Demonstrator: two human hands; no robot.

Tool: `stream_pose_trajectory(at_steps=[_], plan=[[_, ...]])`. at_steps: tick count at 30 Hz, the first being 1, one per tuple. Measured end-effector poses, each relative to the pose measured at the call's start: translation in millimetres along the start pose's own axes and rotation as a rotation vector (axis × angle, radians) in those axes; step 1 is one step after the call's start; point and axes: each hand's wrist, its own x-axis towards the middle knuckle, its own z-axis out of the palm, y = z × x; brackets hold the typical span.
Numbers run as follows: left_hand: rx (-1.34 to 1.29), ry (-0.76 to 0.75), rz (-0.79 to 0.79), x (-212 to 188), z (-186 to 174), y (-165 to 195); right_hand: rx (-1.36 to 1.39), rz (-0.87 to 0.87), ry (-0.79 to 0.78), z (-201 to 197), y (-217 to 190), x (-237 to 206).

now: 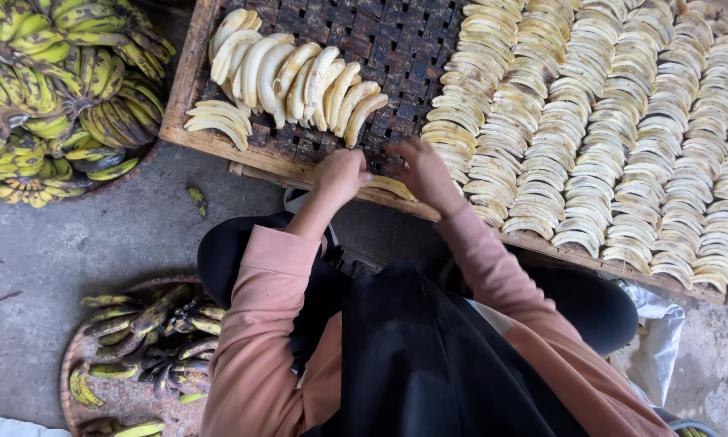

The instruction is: The person sits at a woven bamboo drying tray and places peeled banana halves one at a time onto the tray, arranging them in neat curved rows alongside already laid-out slices, filling the empty woven surface.

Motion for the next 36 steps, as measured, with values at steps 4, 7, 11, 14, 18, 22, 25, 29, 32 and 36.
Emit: stream_pose_trajectory(at_steps=[4,7,11,14,18,22,25,29,32,36], plan=[[-0.109,0.434,-0.048,-8,-43,-1,-0.399,-0.286,0.102,14,11,65],[-0.232,0.854,0.131,-24,-73,-7,-0.543,-0.414,0.047,23,15,93],[-0.323,0.882,0.180,-34,-88,-3,-0.586,-0.427,-0.036,21,14,100],[-0.346,0.841,0.219,-30,-81,-1,-0.548,-0.449,-0.090,14,10,98],[-0.490,0.797,0.297,-8,-60,-8,-0.390,-0.384,-0.015,6,9,94],[-0.648,0.863,0.362,19,-35,-8,0.352,0.086,-0.035,2,13,81],[-1.158,0.240,0.364,30,-27,3,0.908,0.198,-0.006,-4,15,68],[-0.969,0.105,0.338,20,-35,10,0.982,0.134,0.009,-18,12,54],[-0.887,0.116,0.374,15,-37,16,1.087,0.114,0.034,-28,10,46],[-0.818,0.239,0.389,25,-30,9,1.012,0.252,0.056,-26,17,36]])
